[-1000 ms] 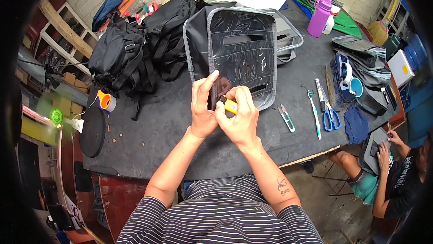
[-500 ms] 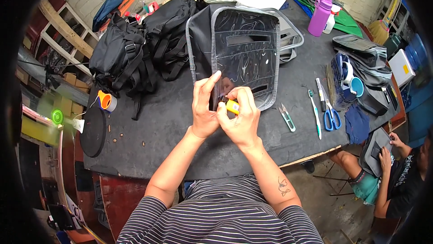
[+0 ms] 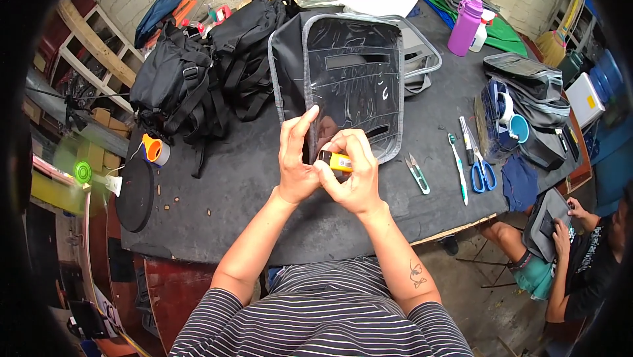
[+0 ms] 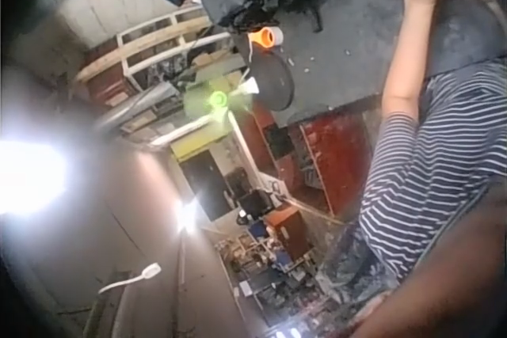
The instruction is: Inspecting and trimming loose threads from textile bags using a brush, snips, and a lighter to singe ends.
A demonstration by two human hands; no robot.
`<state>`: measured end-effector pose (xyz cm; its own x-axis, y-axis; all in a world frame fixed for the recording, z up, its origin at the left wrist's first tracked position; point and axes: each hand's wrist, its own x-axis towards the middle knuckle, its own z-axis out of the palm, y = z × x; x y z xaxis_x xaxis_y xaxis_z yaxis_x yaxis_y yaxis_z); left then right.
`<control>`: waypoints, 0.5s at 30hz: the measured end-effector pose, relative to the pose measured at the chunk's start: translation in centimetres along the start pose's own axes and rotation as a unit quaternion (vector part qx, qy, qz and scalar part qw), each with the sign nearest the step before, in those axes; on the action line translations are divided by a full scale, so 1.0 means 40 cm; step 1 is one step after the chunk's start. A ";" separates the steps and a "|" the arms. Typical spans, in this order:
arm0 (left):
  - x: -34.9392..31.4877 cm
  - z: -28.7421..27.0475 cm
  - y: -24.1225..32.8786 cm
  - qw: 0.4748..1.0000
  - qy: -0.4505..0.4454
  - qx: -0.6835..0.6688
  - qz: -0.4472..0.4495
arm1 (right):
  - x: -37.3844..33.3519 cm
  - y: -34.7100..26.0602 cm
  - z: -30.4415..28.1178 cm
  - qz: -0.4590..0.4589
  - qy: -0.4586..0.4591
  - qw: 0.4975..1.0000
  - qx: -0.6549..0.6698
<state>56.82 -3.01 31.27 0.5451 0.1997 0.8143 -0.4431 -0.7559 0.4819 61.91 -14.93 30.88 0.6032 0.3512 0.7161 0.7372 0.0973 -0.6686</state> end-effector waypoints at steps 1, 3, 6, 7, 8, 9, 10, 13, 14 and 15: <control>-0.001 0.002 -0.002 1.000 0.003 0.000 -0.003 | -0.003 0.004 0.001 0.010 0.006 1.000 0.019; -0.002 0.001 -0.004 1.000 0.005 0.002 -0.007 | -0.003 -0.007 0.009 0.030 0.009 0.999 0.011; -0.002 0.001 -0.005 1.000 0.004 0.007 0.005 | 0.003 -0.017 0.012 0.053 0.012 0.998 -0.019; -0.001 0.000 -0.005 1.000 0.003 0.003 0.006 | 0.006 -0.018 0.012 0.055 0.010 0.998 -0.040; -0.002 -0.001 -0.005 1.000 0.002 0.000 0.007 | 0.009 -0.020 0.013 0.055 0.016 0.997 -0.045; 0.000 0.000 -0.007 1.000 0.000 0.007 0.013 | 0.010 -0.021 0.014 0.056 0.015 0.997 -0.045; 0.001 0.000 -0.007 1.000 -0.001 0.007 0.012 | 0.011 -0.022 0.015 0.057 0.015 0.997 -0.054; 0.000 0.004 -0.008 1.000 0.004 0.005 0.011 | 0.018 -0.032 0.009 0.057 0.002 0.995 -0.077; -0.001 0.004 -0.012 1.000 0.005 0.009 0.014 | 0.021 -0.035 0.006 0.053 -0.013 0.995 -0.088; -0.002 0.004 -0.014 1.000 0.006 0.014 0.016 | 0.021 -0.033 0.005 0.053 -0.013 0.995 -0.089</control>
<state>57.14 -2.72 30.89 0.5230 0.1821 0.8327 -0.4396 -0.7793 0.4465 61.38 -14.60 32.31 0.6744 0.3740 0.6366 0.7132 -0.1065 -0.6929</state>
